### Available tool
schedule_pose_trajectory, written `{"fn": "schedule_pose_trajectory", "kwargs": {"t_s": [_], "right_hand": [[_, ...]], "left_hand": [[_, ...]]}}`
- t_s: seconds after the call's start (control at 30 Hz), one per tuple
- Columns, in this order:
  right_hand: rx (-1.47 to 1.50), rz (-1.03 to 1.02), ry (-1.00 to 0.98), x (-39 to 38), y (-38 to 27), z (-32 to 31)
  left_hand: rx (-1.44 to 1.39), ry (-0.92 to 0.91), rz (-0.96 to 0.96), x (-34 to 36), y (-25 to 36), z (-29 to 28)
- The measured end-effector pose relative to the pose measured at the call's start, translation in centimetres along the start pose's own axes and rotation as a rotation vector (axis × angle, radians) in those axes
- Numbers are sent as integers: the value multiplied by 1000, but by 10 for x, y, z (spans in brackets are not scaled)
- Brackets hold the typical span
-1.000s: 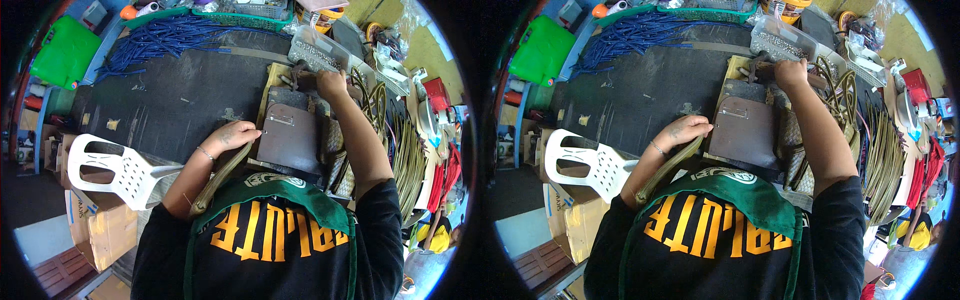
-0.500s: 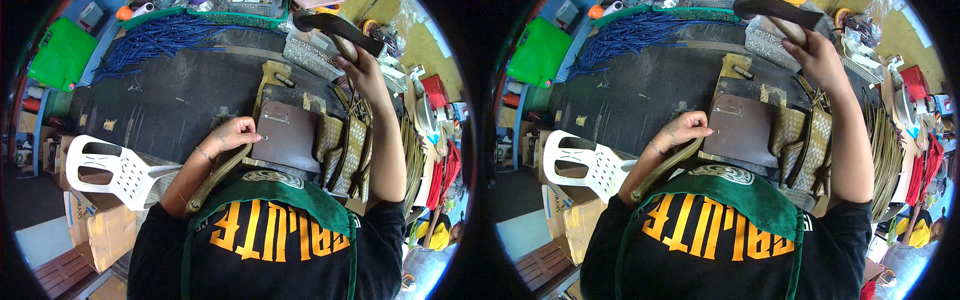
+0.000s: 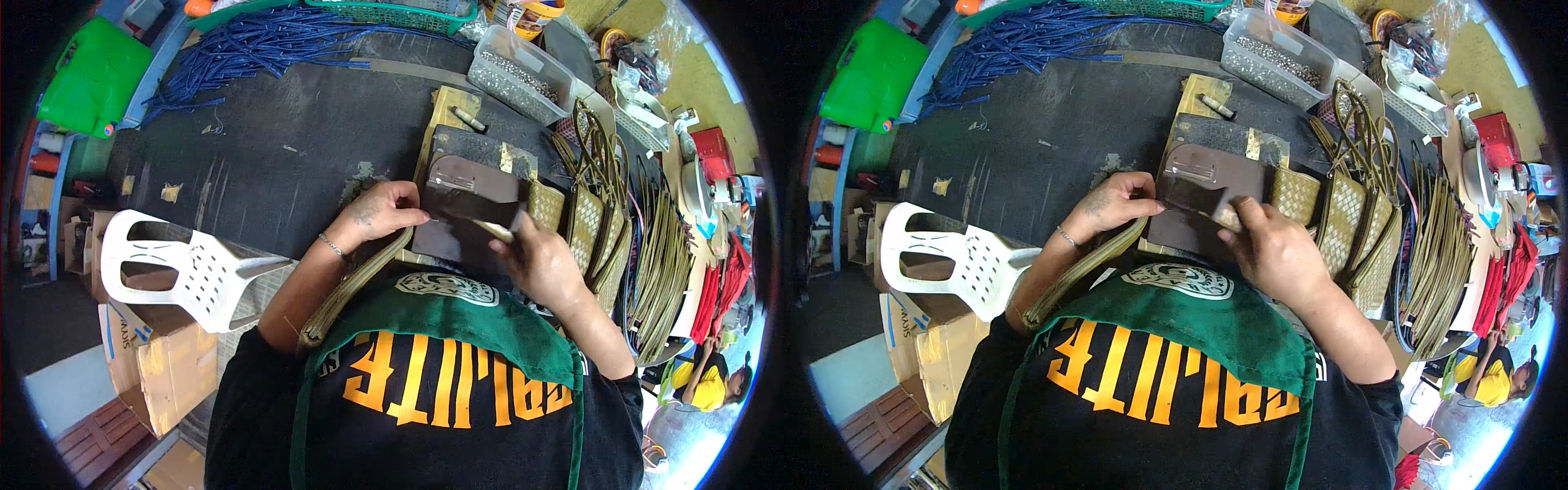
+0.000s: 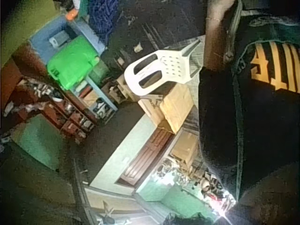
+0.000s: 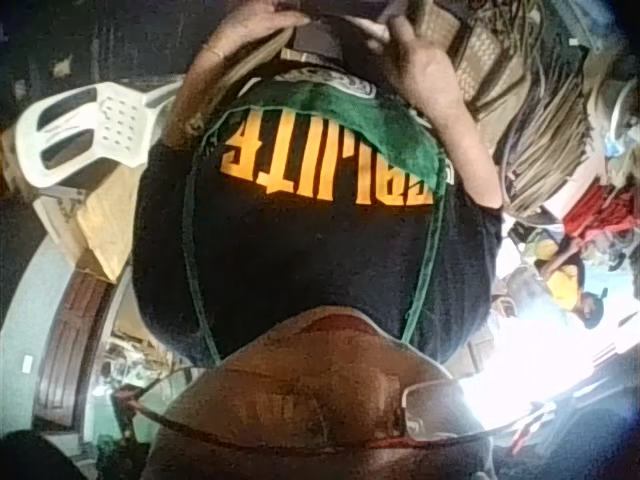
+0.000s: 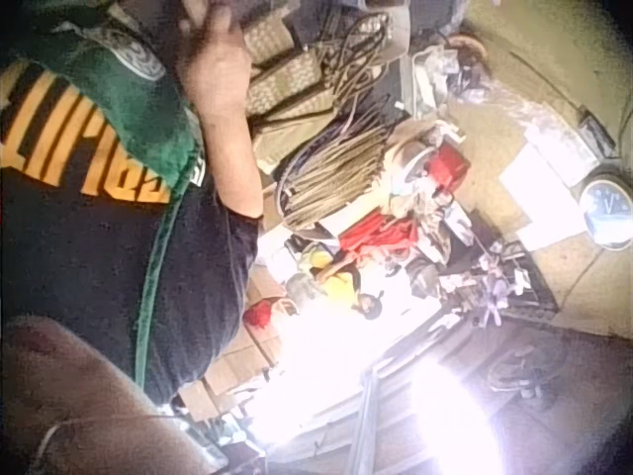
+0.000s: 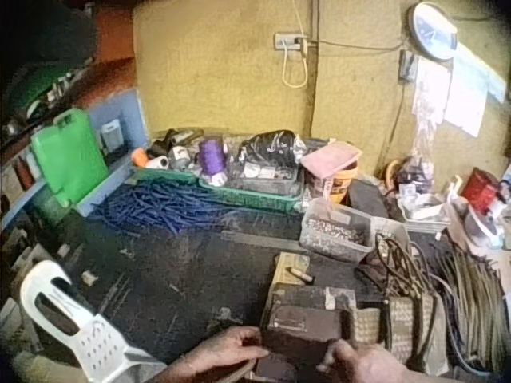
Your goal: The person constructs a handbag by threading a leather strap through pre-cut holes on a woven leather bag panel and then hammers a metal rivet into the strap to secure it.
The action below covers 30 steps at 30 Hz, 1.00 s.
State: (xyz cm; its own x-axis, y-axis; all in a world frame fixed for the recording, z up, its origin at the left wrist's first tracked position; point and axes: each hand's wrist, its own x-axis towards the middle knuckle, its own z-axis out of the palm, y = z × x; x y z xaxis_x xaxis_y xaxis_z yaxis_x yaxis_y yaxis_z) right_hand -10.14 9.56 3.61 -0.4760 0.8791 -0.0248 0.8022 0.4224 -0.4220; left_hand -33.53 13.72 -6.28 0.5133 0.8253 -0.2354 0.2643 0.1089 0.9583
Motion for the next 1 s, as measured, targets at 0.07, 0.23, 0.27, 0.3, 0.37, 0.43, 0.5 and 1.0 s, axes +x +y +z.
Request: {"fn": "schedule_pose_trajectory", "kwargs": {"t_s": [0.07, 0.23, 0.27, 0.3, 0.37, 0.43, 0.5, 1.0], "right_hand": [[-50, -4, -68, 3, 1, 2], [77, 74, 21, 7, -5, -10], [20, 60, 27, 6, -7, -13], [-7, 26, 23, 5, -5, -9], [-51, -38, -8, 3, 2, 5], [-49, -19, -8, 2, 0, 6], [-56, -12, -26, 2, 0, 7], [20, 63, -24, 2, 0, 10]], "left_hand": [[75, 22, 6, 0, 0, 1], [-92, 13, 28, -3, -6, 3], [-93, 9, 27, -3, -5, 3], [-37, 26, 21, -4, -2, 3], [17, 40, 16, -3, 0, 3], [-6, 38, -14, -2, 0, 4], [44, 31, -29, -2, -1, 1], [248, -37, -26, -4, 10, -5]]}}
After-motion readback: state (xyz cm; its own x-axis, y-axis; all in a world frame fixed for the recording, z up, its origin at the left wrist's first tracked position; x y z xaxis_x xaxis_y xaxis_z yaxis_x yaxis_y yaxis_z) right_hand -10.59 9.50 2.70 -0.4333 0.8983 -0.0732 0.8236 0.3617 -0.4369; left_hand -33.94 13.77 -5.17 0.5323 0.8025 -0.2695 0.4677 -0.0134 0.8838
